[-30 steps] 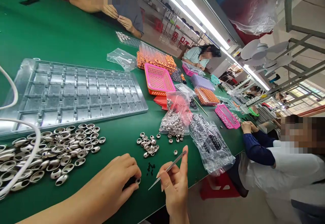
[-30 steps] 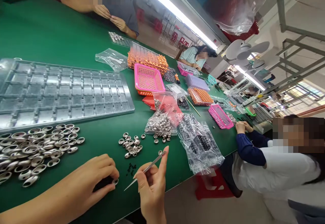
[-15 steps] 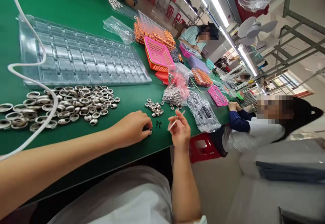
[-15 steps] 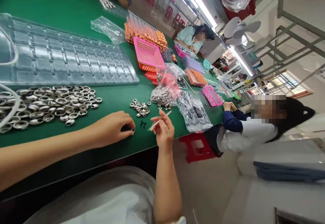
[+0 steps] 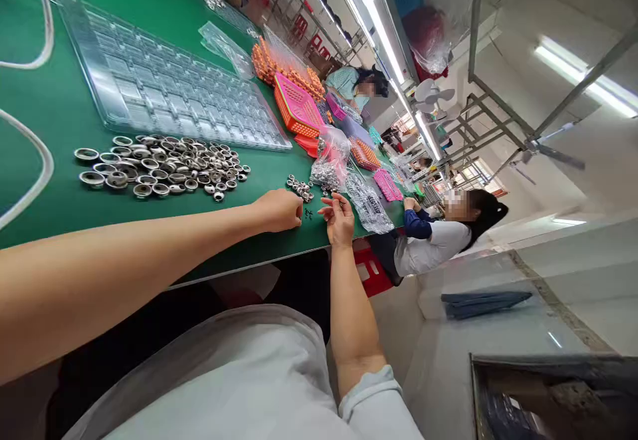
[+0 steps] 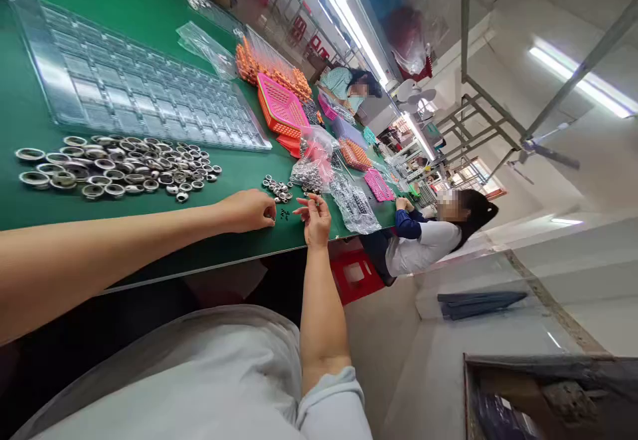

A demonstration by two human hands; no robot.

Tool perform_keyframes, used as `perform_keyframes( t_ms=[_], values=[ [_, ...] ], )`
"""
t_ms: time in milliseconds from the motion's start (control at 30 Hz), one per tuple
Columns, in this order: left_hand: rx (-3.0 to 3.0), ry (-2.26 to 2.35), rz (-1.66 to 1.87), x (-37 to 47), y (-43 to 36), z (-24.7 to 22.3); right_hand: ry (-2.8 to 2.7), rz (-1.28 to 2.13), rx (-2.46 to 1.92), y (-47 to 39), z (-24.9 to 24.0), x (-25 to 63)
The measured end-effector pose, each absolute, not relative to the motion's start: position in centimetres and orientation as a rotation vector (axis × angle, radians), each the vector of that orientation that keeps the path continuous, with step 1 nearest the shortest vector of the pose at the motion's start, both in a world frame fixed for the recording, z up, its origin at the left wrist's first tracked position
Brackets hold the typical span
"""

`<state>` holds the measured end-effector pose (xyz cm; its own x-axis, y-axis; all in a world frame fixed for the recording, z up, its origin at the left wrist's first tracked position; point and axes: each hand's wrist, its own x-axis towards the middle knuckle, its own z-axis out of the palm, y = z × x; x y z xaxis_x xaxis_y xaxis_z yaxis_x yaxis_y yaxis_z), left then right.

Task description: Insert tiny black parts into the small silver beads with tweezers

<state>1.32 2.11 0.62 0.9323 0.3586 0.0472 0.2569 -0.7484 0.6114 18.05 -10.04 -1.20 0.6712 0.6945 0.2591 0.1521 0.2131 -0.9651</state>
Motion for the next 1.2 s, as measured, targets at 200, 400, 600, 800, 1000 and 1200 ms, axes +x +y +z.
perform_keyframes(
  t_ms=[200,400,600,800,1000,1200],
  values=[
    [2.5,0.439,0.15,1.6,2.0,0.7,-0.769,0.411,-1.346,-10.0,-1.2,18.1],
    [2.508,0.451,0.161,1.4,2.1,0.6,-0.737,0.411,-1.28,-10.4,-1.5,18.0],
    [2.49,0.483,0.191,1.0,2.1,0.5,-0.71,0.397,-1.208,-10.7,-1.7,18.0],
    [2.446,0.496,0.168,0.7,1.9,0.8,-0.708,0.427,-1.192,-11.4,-2.0,17.9],
    [2.404,0.524,0.127,0.5,1.7,1.3,-0.741,0.508,-1.248,-11.8,-1.7,17.3],
    [2.347,0.551,0.169,0.3,1.0,0.6,-0.678,0.593,-1.27,-11.9,-0.9,17.2]
  ],
)
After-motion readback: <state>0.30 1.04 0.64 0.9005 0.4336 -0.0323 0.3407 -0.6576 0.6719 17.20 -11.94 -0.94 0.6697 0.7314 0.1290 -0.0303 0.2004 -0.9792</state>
